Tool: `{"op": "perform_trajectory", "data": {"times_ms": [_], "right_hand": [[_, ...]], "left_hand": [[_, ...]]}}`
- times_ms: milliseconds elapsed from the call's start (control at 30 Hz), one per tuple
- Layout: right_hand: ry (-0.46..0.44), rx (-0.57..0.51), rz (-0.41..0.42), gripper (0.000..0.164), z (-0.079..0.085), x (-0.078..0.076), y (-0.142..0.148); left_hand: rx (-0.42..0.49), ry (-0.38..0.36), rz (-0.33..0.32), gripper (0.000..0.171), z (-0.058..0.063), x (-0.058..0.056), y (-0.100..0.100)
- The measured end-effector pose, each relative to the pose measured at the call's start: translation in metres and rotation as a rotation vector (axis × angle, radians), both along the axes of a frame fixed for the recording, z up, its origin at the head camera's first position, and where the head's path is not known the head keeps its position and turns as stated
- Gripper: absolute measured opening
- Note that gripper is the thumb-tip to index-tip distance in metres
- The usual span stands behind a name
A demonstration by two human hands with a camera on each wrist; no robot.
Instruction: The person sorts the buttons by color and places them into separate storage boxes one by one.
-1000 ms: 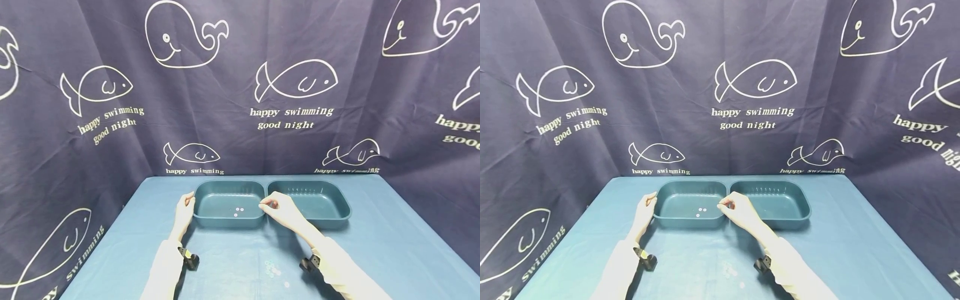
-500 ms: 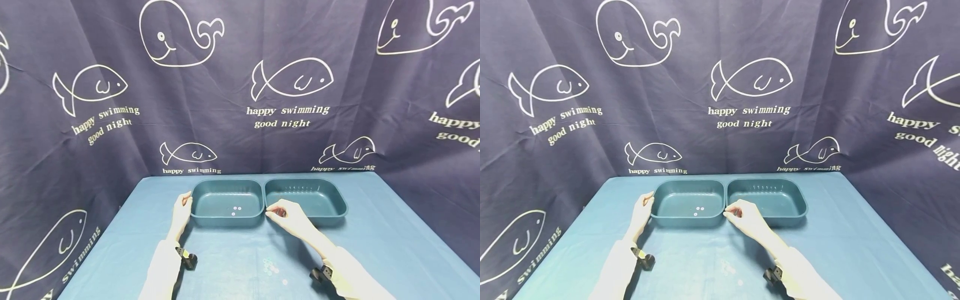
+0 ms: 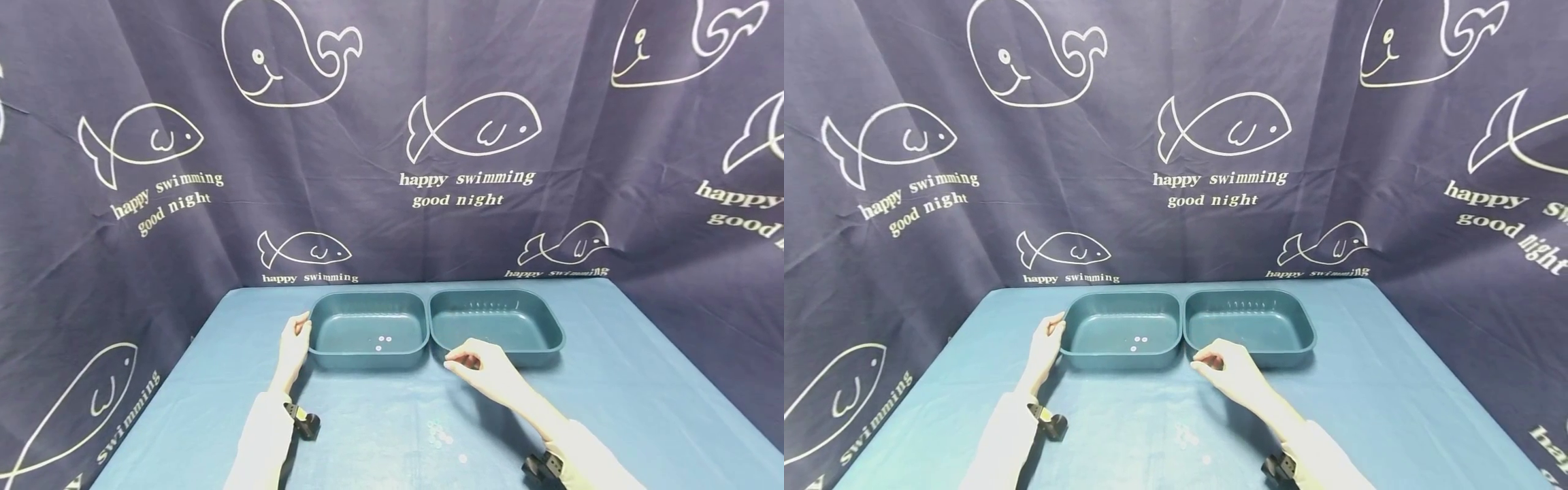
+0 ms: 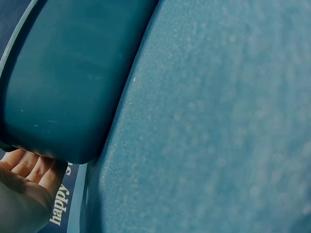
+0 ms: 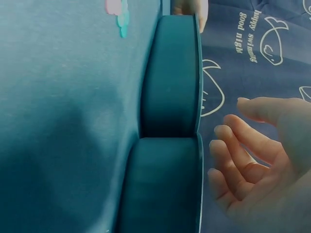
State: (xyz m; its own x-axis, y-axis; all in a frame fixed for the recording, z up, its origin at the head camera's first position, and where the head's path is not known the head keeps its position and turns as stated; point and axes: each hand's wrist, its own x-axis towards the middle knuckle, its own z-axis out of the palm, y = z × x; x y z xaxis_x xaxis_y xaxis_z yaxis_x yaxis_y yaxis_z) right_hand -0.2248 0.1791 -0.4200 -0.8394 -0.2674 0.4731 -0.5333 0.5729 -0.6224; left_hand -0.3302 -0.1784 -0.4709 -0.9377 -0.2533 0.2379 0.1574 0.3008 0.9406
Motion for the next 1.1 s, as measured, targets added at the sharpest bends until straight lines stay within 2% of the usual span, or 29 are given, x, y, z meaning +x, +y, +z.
{"op": "perform_trajectory", "data": {"times_ms": [333, 633, 833, 1100], "right_hand": [[0.025, 0.009, 0.047, 0.011, -0.009, 0.013, 0.006], [-0.031, 0.004, 0.102, 0.008, -0.016, 0.025, 0.010], [-0.074, 0.010, 0.110, 0.007, -0.020, 0.034, 0.009], [-0.033, 0.023, 0.159, 0.007, -0.027, 0.045, 0.008]], "left_hand": [[0.005, -0.008, 0.000, 0.032, 0.003, 0.002, 0.000], [-0.004, -0.009, -0.001, 0.032, 0.002, 0.001, 0.000], [-0.001, -0.015, -0.005, 0.033, 0.004, 0.002, 0.000], [0.007, -0.016, -0.007, 0.033, 0.003, 0.002, 0.001]]}}
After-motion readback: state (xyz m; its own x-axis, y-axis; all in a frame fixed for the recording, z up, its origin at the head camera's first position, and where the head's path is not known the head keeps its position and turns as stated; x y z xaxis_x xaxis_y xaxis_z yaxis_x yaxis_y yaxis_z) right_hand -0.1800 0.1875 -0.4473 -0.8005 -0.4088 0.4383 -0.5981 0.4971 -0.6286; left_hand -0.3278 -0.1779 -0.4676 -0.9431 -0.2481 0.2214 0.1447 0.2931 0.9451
